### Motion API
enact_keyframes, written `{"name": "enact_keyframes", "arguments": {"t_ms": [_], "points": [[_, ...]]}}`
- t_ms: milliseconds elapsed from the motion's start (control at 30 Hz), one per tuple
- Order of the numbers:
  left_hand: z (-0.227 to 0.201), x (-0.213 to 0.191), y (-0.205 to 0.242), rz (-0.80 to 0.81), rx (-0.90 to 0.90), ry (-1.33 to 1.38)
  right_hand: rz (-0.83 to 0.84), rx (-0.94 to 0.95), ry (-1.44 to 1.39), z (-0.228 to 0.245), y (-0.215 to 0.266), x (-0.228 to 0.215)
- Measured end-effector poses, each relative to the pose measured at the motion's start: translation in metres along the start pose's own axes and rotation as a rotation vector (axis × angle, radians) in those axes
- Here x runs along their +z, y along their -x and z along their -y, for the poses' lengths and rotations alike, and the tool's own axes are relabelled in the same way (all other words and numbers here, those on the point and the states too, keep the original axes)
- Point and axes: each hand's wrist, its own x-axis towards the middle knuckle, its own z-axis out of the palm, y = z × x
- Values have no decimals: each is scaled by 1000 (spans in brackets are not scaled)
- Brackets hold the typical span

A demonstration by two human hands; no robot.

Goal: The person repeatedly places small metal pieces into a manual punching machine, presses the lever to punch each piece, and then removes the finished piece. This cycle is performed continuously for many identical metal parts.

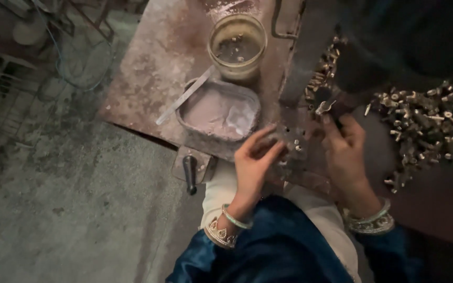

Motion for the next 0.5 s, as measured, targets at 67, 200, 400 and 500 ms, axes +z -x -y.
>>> {"name": "enact_keyframes", "arguments": {"t_ms": [67,200,400,500], "points": [[-60,35,13,52,197,-69,17,-17,7,56,9,28],[-120,61,14,147,805,-515,368,-100,-272,90,12,42],[-16,10,-27,278,995,-916,275,83,43,-24,-7,-17],[6,-4,-46,270,510,-1388,209,-12,190,-24,3,-25]]}}
